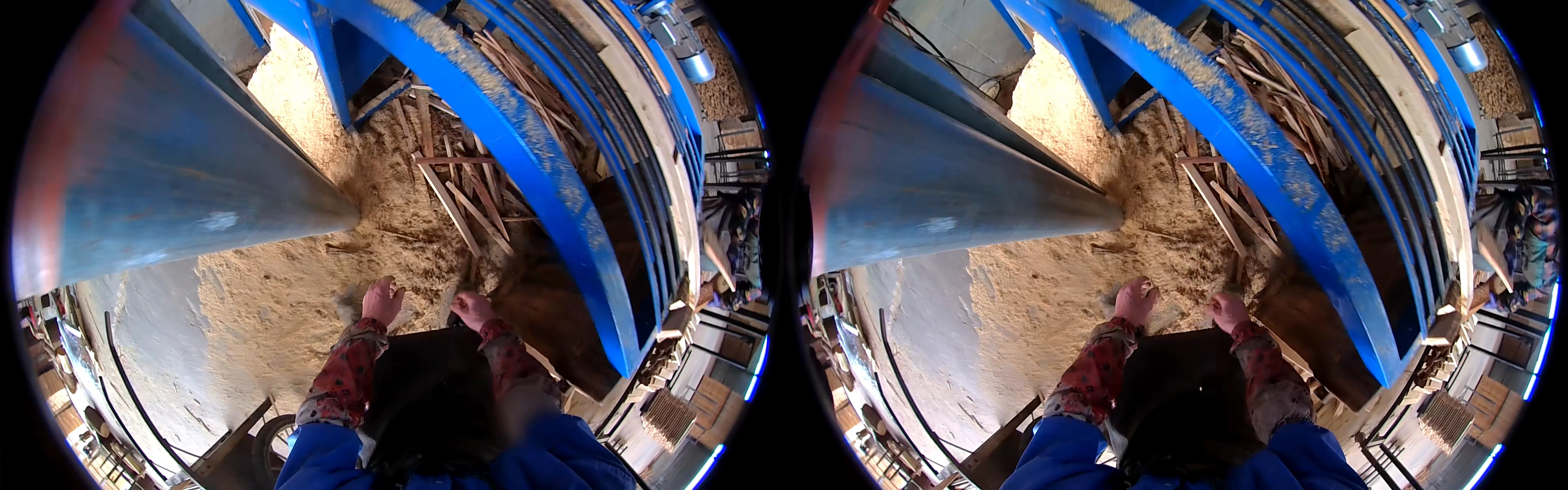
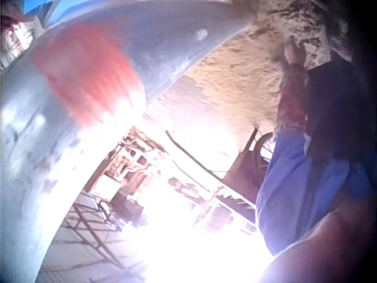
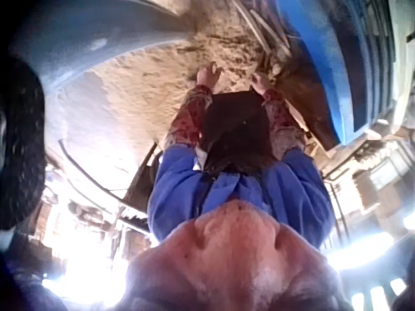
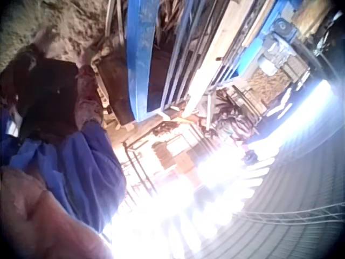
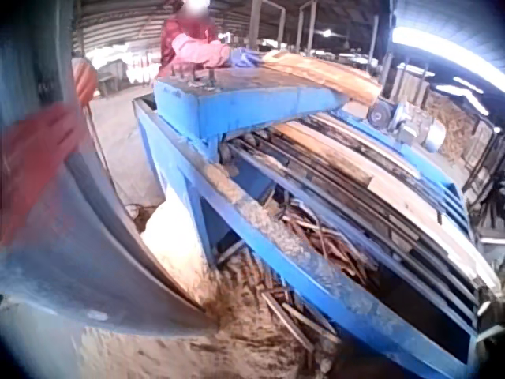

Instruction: The person picks up thin wooden strips from a pile on the floor and places them into a black wheelbarrow. They repeatedly gather handfuls of wood and transfer them to the cart, occasionally adjusting the pile.

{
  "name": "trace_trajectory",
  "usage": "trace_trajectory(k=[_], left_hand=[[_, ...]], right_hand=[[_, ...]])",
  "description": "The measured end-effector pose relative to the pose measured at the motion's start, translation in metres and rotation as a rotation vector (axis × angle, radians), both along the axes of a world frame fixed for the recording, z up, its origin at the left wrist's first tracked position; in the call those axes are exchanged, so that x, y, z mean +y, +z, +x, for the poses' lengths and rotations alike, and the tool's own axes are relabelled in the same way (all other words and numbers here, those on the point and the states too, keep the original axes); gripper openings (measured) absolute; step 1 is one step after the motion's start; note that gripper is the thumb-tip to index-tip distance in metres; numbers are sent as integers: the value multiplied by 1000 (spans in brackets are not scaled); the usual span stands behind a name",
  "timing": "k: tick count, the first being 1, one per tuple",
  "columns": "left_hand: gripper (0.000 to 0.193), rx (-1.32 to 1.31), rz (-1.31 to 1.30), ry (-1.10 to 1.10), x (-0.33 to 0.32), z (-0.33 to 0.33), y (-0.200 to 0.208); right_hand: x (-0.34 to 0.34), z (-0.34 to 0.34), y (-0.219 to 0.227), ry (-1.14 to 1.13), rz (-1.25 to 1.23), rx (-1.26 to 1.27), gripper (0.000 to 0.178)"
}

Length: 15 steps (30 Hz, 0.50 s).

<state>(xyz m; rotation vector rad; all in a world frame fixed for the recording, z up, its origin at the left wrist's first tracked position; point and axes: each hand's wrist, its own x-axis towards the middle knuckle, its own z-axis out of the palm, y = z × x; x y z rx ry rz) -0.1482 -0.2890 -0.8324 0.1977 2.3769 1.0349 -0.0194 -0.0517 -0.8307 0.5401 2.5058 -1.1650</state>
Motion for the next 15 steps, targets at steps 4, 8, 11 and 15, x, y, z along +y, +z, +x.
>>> trace_trajectory(k=[4,8,11,15], left_hand=[[35,-80,-45,8,-2,-14,-83],[37,-145,-75,16,-6,-29,-170],[36,-155,-44,11,0,-46,-212],[36,-179,-150,-18,15,-64,-263]], right_hand=[[44,-15,-74,38,17,-57,24],[68,-54,-137,174,171,-185,30],[83,-98,-182,211,167,-176,32],[118,-140,-233,134,91,-184,35]])
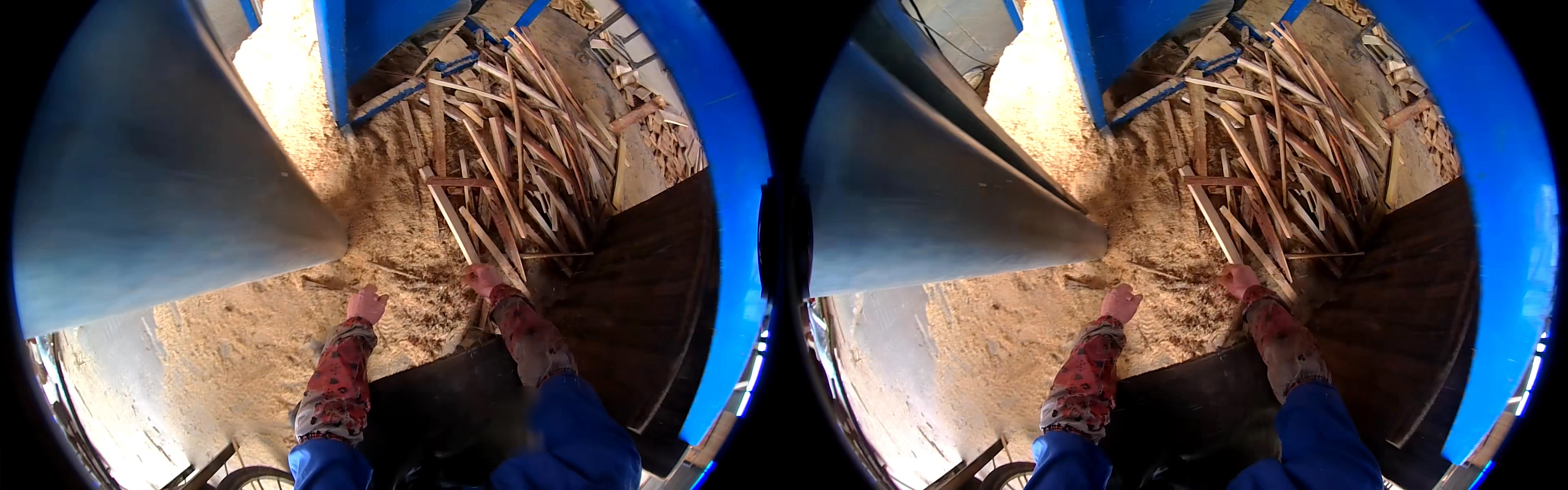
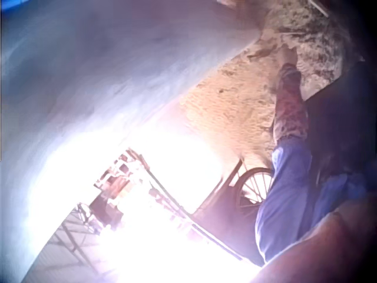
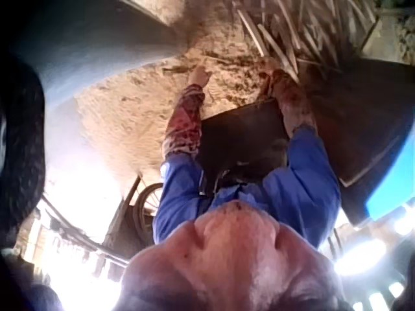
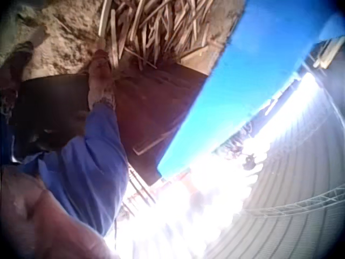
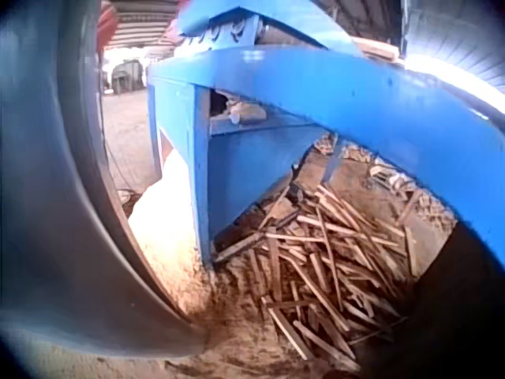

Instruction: The person picks up thin wooden strips from a pile on the floor and places them into a black wheelbarrow. They repeatedly gather handfuls of wood and transfer them to the cart, occasionally adjusting the pile.

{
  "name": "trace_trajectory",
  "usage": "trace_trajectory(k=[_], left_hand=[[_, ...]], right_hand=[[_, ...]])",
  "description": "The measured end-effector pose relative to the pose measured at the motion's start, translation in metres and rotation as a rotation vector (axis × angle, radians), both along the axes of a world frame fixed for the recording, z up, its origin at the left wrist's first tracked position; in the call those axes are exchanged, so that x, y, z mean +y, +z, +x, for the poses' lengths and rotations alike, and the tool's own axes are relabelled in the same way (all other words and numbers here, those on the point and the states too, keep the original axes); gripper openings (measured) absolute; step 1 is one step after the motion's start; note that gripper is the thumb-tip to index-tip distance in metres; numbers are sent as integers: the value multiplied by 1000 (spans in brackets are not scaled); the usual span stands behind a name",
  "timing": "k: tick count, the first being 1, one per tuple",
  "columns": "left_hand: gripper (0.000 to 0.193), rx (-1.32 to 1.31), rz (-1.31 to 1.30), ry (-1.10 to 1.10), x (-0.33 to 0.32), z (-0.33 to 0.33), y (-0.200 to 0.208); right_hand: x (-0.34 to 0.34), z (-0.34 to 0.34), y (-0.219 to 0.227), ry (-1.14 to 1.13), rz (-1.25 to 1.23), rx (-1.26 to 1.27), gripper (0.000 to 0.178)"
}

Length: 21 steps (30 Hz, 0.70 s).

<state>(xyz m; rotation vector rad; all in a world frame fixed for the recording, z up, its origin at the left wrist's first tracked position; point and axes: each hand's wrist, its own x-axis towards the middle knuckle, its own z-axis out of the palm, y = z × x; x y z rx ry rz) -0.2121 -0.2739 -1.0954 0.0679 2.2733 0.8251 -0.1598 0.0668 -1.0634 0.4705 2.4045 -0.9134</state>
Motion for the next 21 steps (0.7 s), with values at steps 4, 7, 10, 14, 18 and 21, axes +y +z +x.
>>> trace_trajectory(k=[4,7,10,14,18,21], left_hand=[[39,-3,72,48,36,-3,-47],[41,-10,166,-10,74,2,-100],[41,-30,279,53,114,15,-117],[42,-44,369,79,157,31,-140],[43,-86,466,102,176,29,-123],[42,-115,468,148,188,28,-135]], right_hand=[[79,-17,-41,-7,346,97,42],[153,-24,-78,-217,624,228,54],[201,-49,-87,-289,565,207,70],[229,-78,-109,-379,486,228,66],[237,-74,-127,-440,264,193,60],[230,-59,-127,-326,146,140,52]])
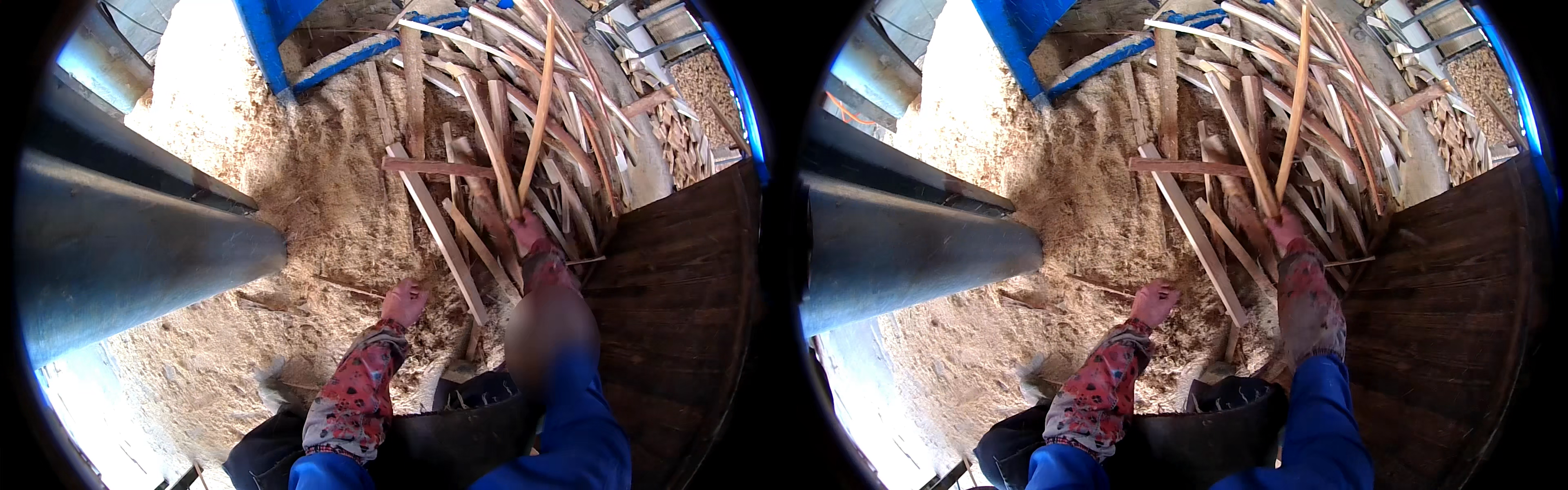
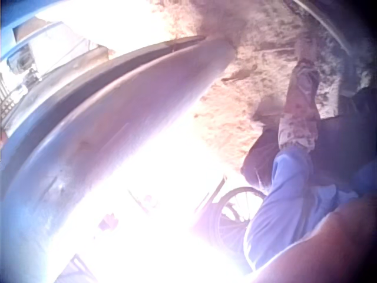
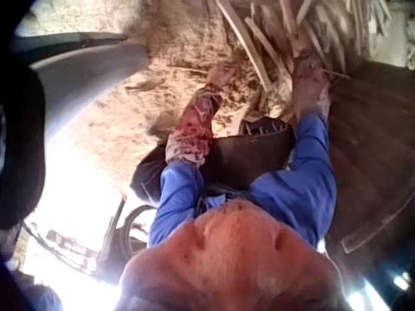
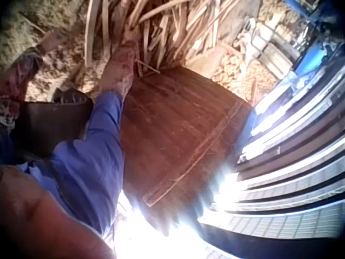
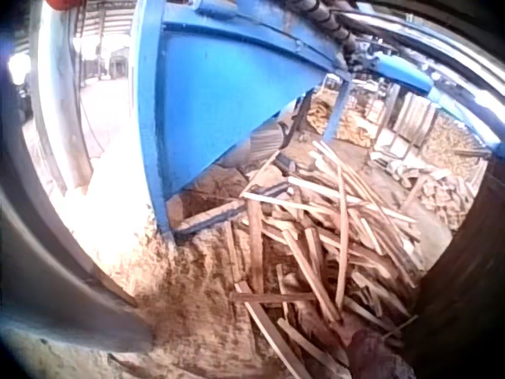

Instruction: The person picks up thin wooden strips from a pile on the floor and places them into a black wheelbarrow. They repeatedly gather handfuls of wood and transfer them to the cart, occasionally adjusting the pile.

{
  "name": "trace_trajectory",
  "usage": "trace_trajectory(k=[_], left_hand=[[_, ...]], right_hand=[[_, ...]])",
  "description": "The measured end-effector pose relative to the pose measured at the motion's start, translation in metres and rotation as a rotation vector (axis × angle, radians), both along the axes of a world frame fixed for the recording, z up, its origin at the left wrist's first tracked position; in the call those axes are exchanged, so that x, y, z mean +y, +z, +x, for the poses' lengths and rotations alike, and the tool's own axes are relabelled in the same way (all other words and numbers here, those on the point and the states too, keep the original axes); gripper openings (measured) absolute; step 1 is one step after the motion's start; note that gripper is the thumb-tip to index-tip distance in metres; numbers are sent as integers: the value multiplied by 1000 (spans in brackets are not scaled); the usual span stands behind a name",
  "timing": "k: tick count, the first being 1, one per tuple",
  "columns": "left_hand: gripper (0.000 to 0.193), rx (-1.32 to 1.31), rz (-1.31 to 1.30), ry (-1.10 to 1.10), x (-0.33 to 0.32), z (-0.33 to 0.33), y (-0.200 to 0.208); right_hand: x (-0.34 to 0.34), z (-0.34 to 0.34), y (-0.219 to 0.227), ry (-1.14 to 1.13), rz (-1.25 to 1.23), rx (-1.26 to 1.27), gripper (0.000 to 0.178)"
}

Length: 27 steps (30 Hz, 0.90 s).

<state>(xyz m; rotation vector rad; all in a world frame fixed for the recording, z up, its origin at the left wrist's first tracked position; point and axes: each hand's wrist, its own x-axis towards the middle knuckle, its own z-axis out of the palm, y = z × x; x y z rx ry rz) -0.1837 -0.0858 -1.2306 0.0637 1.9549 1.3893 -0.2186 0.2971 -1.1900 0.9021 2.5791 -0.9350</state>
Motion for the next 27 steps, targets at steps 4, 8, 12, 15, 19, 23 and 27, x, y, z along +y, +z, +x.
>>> trace_trajectory(k=[4,8,12,15,19,23,27], left_hand=[[40,-11,-21,-14,3,-4,8],[40,-2,73,74,9,-2,4],[39,81,63,61,13,3,-5],[37,71,70,61,14,0,-11],[36,23,65,76,20,-2,-2],[35,39,92,39,23,3,-4],[37,23,62,112,26,6,4]], right_hand=[[-45,53,0,156,205,-89,51],[-50,88,3,174,203,-85,57],[-26,64,13,26,322,196,57],[-25,-1,35,49,39,370,63],[16,-36,19,-41,451,280,86],[43,-54,9,-172,-169,289,83],[2,-68,34,-171,-354,240,72]])
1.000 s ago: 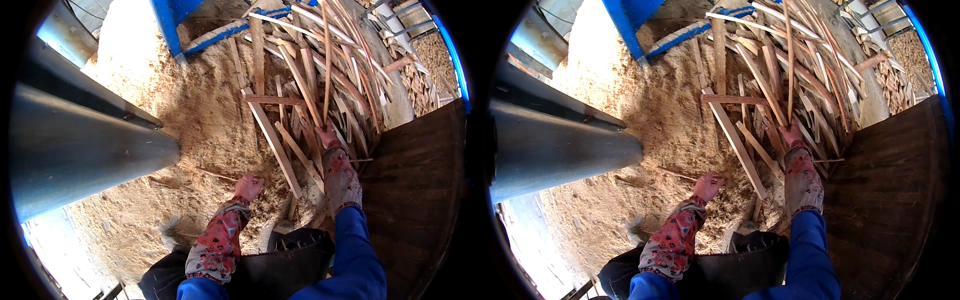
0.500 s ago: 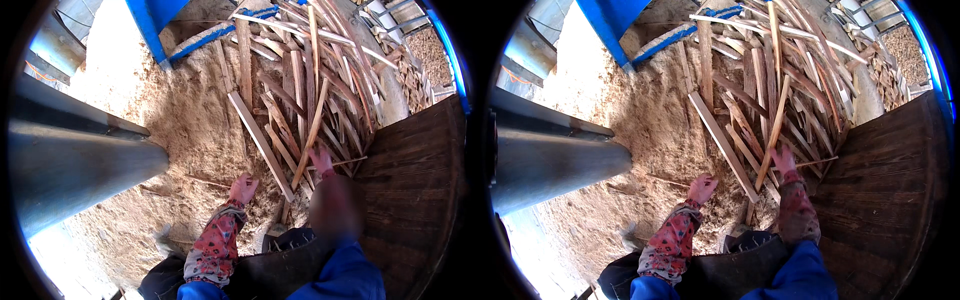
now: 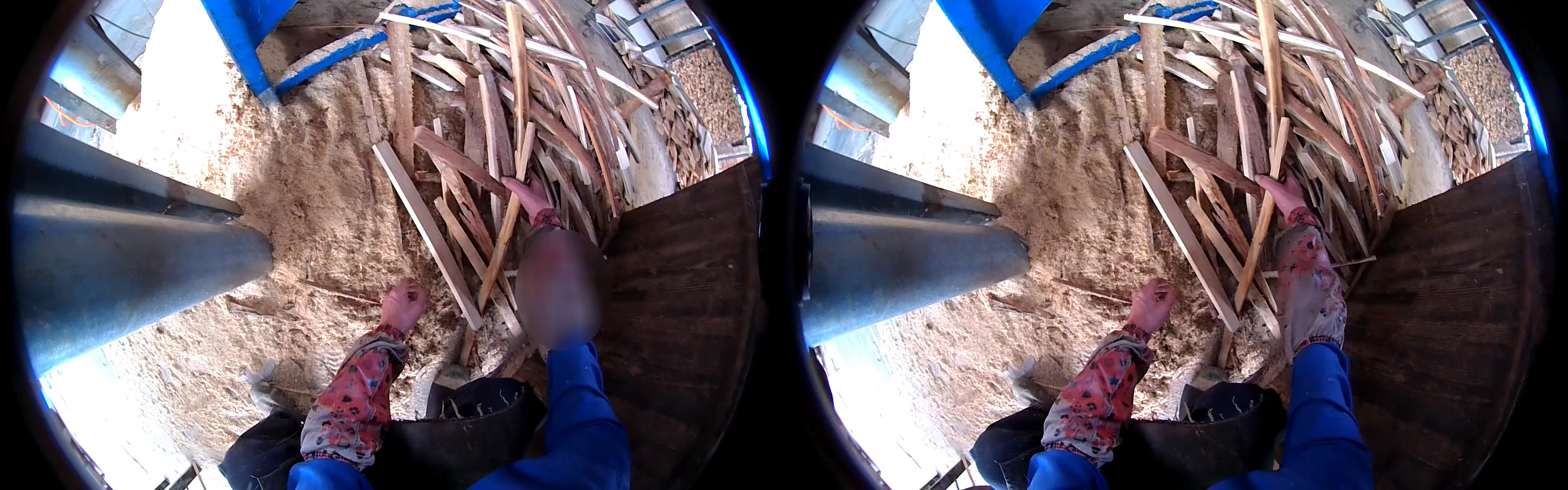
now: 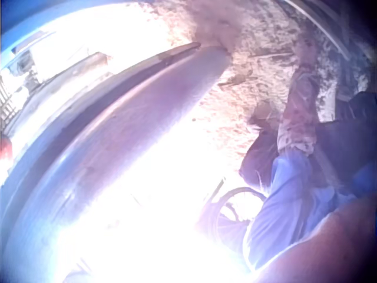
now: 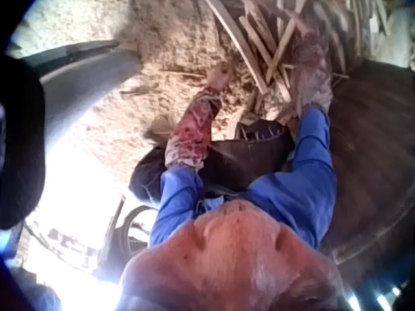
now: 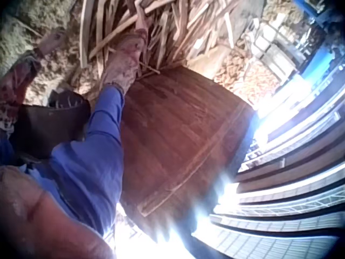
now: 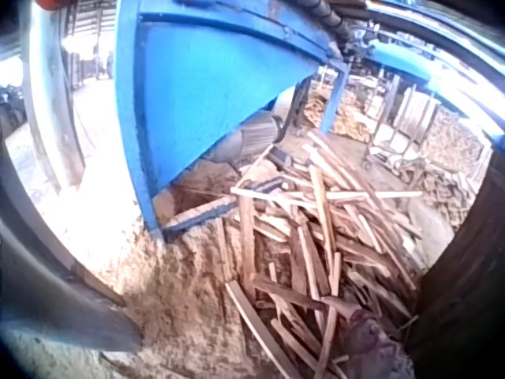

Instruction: The person picks up thin wooden strips from a pile on the floor and places them into a black wheelbarrow. They repeatedly gather handfuls of wood and transfer them to the cart, occasionally adjusting the pile.

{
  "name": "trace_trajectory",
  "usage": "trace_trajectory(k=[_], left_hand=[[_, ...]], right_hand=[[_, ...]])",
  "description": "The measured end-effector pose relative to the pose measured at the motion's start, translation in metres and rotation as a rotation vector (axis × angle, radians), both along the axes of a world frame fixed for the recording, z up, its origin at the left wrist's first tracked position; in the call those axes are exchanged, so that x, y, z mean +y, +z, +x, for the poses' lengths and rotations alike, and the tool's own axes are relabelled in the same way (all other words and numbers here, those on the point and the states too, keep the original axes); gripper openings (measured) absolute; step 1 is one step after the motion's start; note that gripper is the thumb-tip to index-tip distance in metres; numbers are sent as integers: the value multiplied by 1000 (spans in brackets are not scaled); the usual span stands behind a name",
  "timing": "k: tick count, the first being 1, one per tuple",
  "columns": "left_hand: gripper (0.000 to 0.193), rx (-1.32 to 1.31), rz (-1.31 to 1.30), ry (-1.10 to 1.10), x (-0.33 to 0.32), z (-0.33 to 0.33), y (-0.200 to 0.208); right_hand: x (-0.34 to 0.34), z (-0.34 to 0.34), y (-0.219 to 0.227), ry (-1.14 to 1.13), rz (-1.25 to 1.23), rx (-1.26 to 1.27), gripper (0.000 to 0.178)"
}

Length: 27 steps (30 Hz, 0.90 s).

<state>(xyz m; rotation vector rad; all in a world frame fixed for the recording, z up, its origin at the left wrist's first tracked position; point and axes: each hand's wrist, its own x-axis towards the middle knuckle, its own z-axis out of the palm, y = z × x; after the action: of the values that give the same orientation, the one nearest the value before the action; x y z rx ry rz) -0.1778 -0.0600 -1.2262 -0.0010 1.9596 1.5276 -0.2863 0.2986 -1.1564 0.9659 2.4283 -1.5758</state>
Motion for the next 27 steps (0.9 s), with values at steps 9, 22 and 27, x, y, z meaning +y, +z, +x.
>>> trace_trajectory(k=[9,22,27], left_hand=[[45,-78,222,60,7,3,-14],[54,-55,161,102,4,1,-14],[61,-101,116,50,26,1,-3]], right_hand=[[-77,35,68,195,550,144,55],[-24,140,1,87,424,-49,50],[46,88,-47,217,847,-81,51]])
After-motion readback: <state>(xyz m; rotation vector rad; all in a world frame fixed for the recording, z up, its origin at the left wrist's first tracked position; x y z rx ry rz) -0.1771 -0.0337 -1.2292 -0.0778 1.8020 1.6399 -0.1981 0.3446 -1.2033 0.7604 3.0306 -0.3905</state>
